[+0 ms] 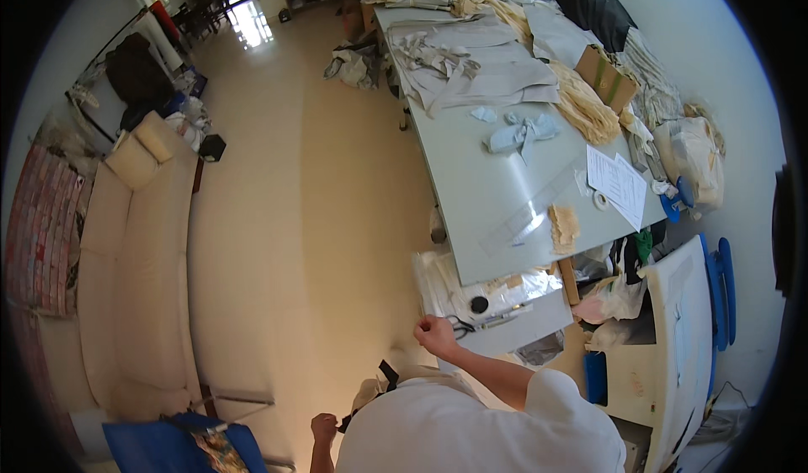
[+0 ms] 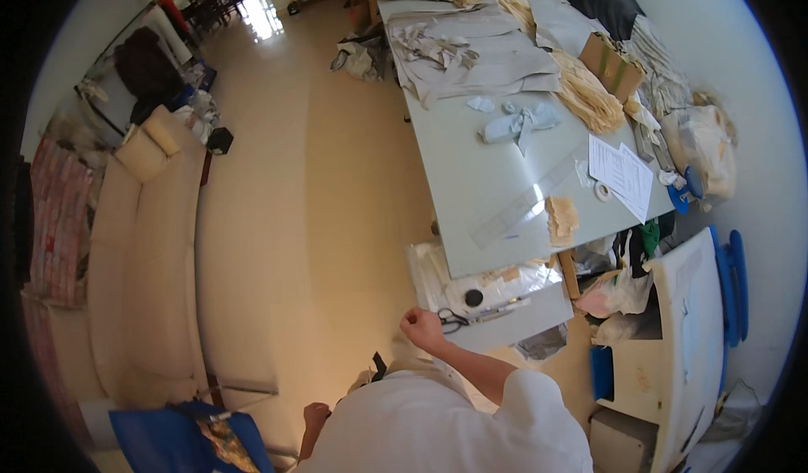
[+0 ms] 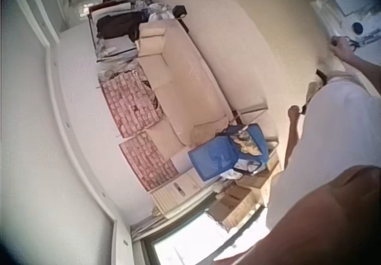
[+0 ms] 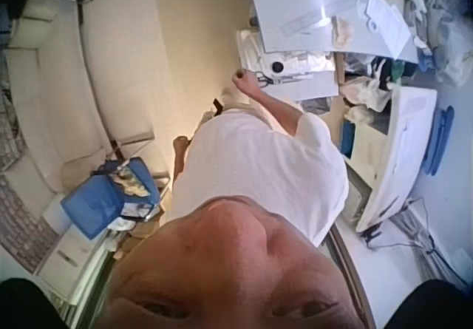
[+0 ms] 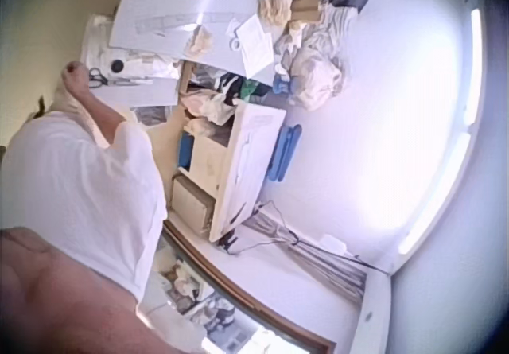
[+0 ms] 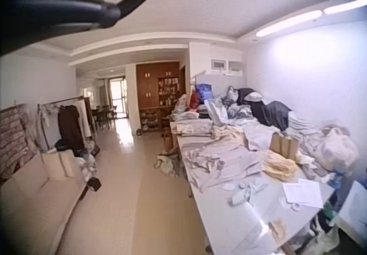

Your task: The person cuts light blue fabric strips on a table using scissors, then moves to a sewing machine to align and sew the fabric pieces together.

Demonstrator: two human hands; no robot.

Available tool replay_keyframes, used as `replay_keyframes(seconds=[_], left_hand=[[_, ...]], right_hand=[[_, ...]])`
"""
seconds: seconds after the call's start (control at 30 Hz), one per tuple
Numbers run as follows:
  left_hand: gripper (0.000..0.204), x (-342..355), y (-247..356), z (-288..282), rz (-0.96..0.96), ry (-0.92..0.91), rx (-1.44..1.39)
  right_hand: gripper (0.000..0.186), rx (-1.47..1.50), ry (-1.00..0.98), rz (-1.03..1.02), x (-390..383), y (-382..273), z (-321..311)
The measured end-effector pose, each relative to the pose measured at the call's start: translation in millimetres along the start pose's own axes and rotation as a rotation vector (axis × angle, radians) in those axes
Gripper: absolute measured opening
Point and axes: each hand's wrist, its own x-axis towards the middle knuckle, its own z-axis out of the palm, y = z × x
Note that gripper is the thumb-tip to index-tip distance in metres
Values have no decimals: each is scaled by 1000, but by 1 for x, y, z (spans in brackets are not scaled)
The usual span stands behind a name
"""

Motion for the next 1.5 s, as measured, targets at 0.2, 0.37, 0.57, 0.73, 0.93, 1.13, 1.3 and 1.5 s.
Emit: replay_keyframes(seconds=[0.2, 0.37, 0.57, 0.73, 0.93, 1.13, 1.3, 1.5], left_hand=[[18, 154, -80, -36, 250, -52, 524], [19, 273, 54, -119, 375, 42, 170], [17, 425, 200, -198, 393, -140, 167], [14, 536, 372, -183, 516, -247, 104], [16, 587, 614, -99, 832, -398, 172], [17, 590, 853, -68, 1081, -563, 123], [12, 625, 1011, -7, 1319, -607, 52], [14, 686, 1170, 132, 1456, -509, 160]], right_hand=[[18, 176, 102, 134, 93, -78, 10], [16, 272, 202, 282, 152, -93, 25], [16, 439, 327, 319, 224, -153, 27], [20, 541, 549, 442, 294, -144, 1], [26, 677, 632, 565, 410, -170, -81], [20, 919, 652, 444, 502, -214, -145], [20, 854, 948, 579, 541, -178, -165], [21, 878, 1215, 833, 568, -181, -158]])
